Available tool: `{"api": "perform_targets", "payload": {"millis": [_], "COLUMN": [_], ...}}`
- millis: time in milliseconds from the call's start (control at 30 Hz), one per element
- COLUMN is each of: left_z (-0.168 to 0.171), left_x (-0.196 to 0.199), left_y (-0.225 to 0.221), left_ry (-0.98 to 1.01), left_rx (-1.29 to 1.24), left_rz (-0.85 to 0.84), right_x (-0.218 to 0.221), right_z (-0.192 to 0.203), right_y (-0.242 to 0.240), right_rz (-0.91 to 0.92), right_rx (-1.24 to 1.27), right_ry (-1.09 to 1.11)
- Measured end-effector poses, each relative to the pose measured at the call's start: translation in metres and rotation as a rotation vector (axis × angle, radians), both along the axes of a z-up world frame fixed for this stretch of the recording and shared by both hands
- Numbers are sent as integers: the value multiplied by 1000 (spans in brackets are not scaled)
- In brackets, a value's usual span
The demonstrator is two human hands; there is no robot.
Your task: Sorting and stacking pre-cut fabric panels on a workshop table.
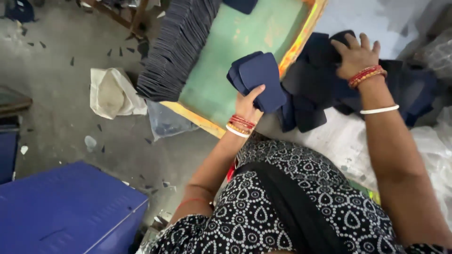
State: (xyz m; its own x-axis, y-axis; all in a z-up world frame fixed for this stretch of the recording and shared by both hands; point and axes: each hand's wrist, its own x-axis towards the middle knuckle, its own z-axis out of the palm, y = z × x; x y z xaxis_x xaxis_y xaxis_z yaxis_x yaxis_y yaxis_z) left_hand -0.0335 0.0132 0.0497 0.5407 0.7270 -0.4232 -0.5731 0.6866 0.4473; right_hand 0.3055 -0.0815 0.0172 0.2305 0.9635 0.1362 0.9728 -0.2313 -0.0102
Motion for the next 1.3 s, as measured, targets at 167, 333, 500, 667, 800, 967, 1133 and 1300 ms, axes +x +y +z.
{"api": "perform_targets", "payload": {"millis": [167,333,500,667,800,967,1133,1300], "left_z": [-26,-13,-30,-23,-27,-21,-17,-28], "left_x": [-10,2,8,10,14,37,37,24], "left_y": [3,-6,-12,-11,-9,-27,-49,-37], "left_ry": [214,199,141,214,172,487,654,622], "left_rx": [190,190,210,276,321,692,846,1018], "left_rz": [-52,-74,16,71,162,231,97,-5], "right_x": [27,37,57,63,37,-102,-148,-135], "right_z": [-14,-18,-66,-62,7,136,119,105], "right_y": [-9,-5,25,29,23,27,28,29], "right_rz": [-40,-261,-461,-630,-104,107,4,-158], "right_rx": [16,-5,-116,-3,392,118,107,34], "right_ry": [-189,188,103,454,375,576,750,1834]}}
